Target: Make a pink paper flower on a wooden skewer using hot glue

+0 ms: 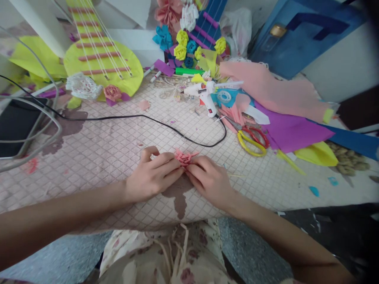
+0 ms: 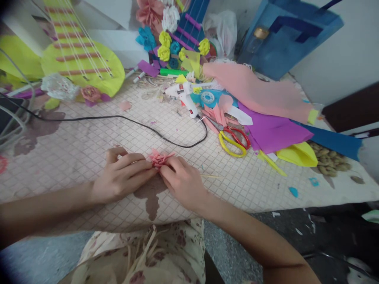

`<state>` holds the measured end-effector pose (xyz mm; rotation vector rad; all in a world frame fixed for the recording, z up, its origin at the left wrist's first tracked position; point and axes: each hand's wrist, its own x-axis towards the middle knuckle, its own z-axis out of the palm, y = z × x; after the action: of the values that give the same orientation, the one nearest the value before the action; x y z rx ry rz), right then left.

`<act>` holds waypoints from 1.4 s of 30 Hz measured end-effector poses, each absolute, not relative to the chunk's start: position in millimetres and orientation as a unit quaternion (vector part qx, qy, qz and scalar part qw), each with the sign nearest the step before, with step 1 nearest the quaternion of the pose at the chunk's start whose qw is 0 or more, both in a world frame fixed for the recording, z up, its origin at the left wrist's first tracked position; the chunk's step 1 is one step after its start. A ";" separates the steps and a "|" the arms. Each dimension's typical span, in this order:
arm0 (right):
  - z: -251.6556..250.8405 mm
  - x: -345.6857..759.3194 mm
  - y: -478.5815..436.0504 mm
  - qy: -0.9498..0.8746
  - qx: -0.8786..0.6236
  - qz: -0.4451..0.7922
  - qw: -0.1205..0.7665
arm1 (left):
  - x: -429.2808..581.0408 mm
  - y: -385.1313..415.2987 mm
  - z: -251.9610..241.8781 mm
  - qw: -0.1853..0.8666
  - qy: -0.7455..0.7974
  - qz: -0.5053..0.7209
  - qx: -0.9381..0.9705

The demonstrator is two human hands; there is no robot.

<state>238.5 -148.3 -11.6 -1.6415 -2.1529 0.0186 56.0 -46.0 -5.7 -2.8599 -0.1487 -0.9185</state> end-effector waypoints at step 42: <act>-13.1 237.5 -150.2 -0.790 -0.579 -0.025 0.199 | 56.5 -47.5 -4.7 0.069 -0.064 -0.309 -0.947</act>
<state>237.5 -150.2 -13.1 -1.6184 -2.2108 -0.0711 56.5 -47.5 -4.7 -2.8504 -0.1917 -0.9300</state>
